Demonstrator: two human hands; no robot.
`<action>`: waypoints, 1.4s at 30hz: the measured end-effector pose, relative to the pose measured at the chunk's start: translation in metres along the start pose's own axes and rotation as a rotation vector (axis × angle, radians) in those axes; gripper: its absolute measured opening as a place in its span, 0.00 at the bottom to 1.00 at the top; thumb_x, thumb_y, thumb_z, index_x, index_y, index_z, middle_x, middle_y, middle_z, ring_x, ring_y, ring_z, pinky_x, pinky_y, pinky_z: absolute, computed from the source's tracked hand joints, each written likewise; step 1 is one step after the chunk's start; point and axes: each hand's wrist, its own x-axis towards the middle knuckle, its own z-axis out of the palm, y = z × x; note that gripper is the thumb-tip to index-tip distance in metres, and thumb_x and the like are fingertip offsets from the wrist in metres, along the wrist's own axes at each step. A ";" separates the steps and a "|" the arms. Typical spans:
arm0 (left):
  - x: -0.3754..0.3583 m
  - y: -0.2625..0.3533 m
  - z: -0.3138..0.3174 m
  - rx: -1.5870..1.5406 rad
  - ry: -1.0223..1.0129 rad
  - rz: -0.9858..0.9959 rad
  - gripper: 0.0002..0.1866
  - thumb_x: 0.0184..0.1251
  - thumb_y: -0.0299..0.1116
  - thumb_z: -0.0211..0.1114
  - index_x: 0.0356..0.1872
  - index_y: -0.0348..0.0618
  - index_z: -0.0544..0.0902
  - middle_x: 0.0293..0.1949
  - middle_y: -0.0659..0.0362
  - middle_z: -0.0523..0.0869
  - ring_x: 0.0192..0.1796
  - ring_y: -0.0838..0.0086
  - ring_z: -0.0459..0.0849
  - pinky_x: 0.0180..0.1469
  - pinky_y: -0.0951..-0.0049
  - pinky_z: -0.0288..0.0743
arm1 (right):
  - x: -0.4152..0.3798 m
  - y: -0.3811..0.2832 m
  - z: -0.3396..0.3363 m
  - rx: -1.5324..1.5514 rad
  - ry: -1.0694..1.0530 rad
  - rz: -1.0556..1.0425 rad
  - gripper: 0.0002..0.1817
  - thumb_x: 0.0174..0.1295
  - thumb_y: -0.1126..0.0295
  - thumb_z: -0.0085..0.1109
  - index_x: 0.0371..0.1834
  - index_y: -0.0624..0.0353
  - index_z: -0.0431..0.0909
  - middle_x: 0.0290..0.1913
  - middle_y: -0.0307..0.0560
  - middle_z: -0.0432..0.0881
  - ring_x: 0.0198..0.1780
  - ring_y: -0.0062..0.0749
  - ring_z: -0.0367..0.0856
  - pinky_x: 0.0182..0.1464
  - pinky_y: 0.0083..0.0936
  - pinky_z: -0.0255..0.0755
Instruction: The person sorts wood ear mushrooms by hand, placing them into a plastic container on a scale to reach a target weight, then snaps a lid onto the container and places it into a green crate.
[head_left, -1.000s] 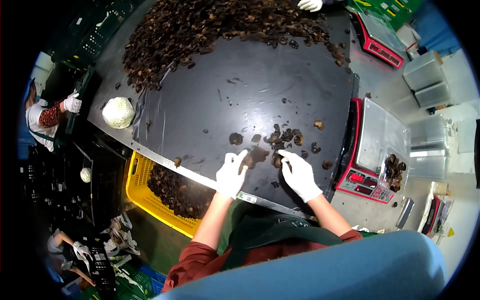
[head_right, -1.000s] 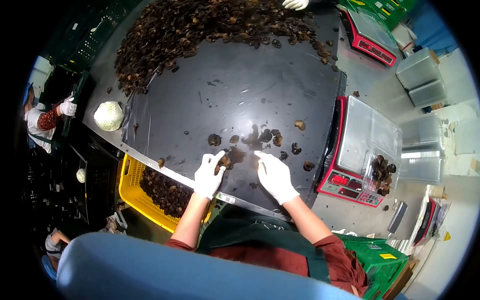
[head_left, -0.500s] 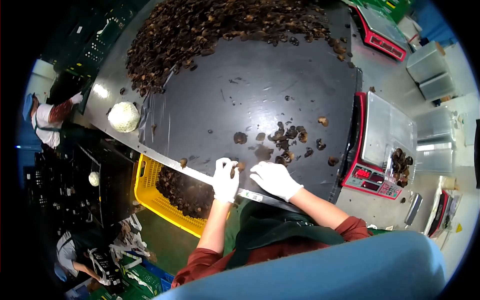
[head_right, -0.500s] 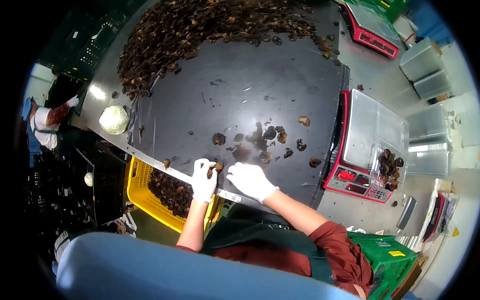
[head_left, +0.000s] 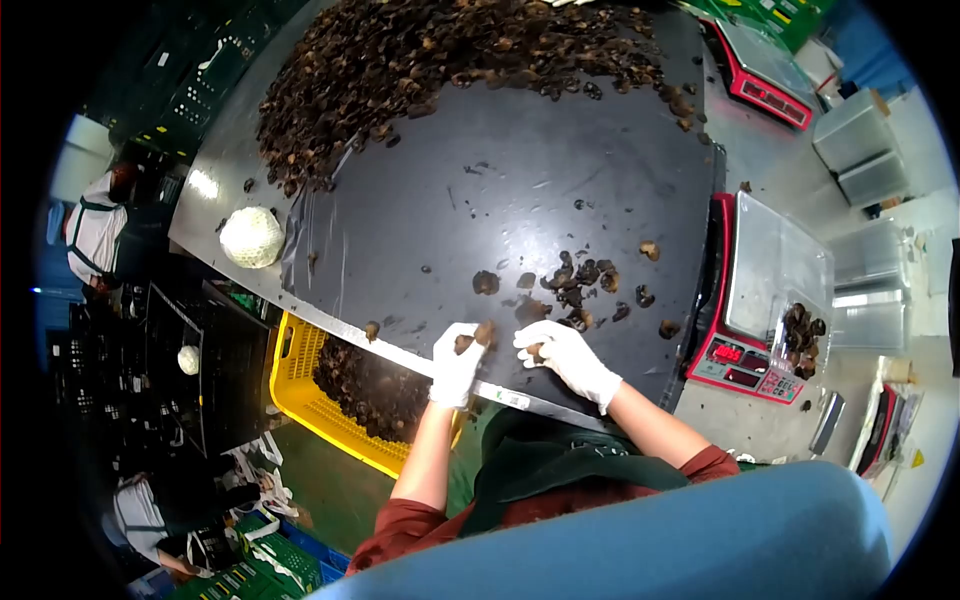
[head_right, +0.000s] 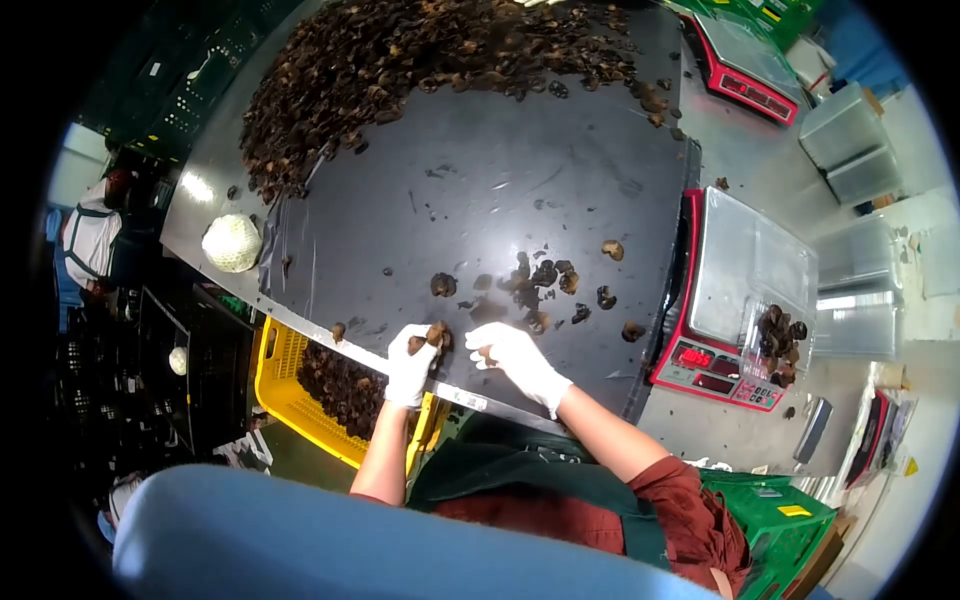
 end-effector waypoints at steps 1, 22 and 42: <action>-0.004 0.007 0.005 -0.220 -0.067 -0.179 0.06 0.64 0.27 0.67 0.39 0.39 0.81 0.30 0.60 0.84 0.31 0.79 0.78 0.33 0.78 0.72 | -0.004 -0.005 0.001 0.114 0.010 0.043 0.16 0.69 0.72 0.49 0.57 0.67 0.74 0.54 0.53 0.80 0.53 0.38 0.80 0.57 0.34 0.75; -0.019 0.087 0.124 0.414 -0.204 0.901 0.31 0.54 0.32 0.68 0.62 0.37 0.72 0.64 0.43 0.70 0.66 0.50 0.69 0.67 0.54 0.64 | -0.171 -0.108 -0.073 0.645 0.308 -0.409 0.12 0.65 0.66 0.57 0.48 0.60 0.76 0.48 0.48 0.82 0.51 0.29 0.79 0.52 0.30 0.75; 0.104 -0.011 0.059 0.926 0.047 0.683 0.28 0.66 0.34 0.62 0.66 0.37 0.69 0.66 0.42 0.69 0.70 0.48 0.65 0.72 0.55 0.57 | -0.204 -0.130 -0.134 -1.092 1.430 -0.924 0.21 0.52 0.81 0.63 0.53 0.61 0.79 0.52 0.50 0.80 0.54 0.41 0.79 0.58 0.33 0.73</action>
